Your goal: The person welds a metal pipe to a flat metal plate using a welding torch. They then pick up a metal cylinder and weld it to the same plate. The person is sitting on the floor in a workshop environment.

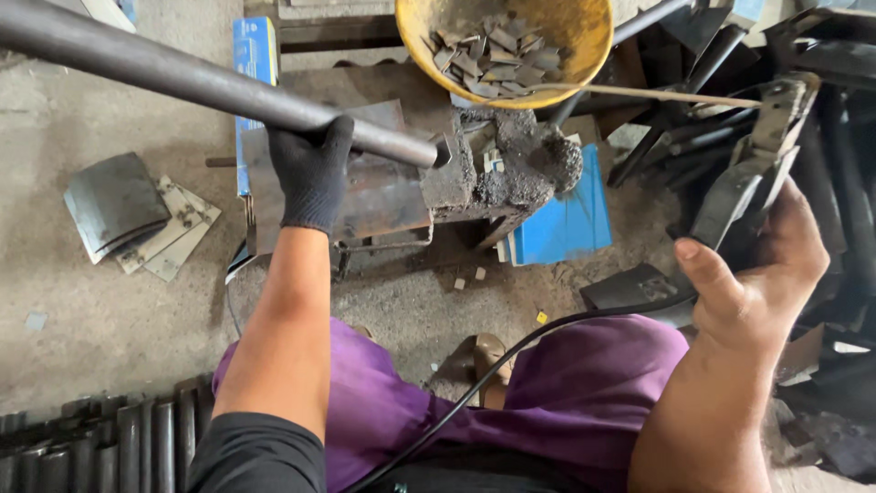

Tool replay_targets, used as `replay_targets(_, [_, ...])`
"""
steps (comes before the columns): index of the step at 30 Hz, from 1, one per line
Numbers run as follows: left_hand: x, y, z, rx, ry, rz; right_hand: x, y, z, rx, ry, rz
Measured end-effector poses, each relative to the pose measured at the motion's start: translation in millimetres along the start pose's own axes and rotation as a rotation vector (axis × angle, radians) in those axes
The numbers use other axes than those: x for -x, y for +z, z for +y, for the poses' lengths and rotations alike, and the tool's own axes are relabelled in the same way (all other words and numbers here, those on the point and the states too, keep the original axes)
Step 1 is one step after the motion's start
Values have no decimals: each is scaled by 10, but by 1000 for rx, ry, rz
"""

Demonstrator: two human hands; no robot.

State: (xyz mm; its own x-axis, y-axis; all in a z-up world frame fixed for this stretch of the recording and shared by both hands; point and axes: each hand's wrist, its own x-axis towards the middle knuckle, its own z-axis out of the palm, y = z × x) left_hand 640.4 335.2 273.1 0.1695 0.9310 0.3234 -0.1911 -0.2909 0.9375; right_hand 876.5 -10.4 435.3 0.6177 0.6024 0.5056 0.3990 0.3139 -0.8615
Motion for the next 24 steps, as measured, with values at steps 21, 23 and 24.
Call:
replay_targets(21, [-24,126,-49,-68,65,-56,-24,14,178,-35,74,-21])
replay_targets(23, [16,105,-84,-22,23,-51,9,-10,195,-36,104,-7])
replay_targets(24, [-22,112,-98,4,15,-52,0,-8,207,-41,100,-2])
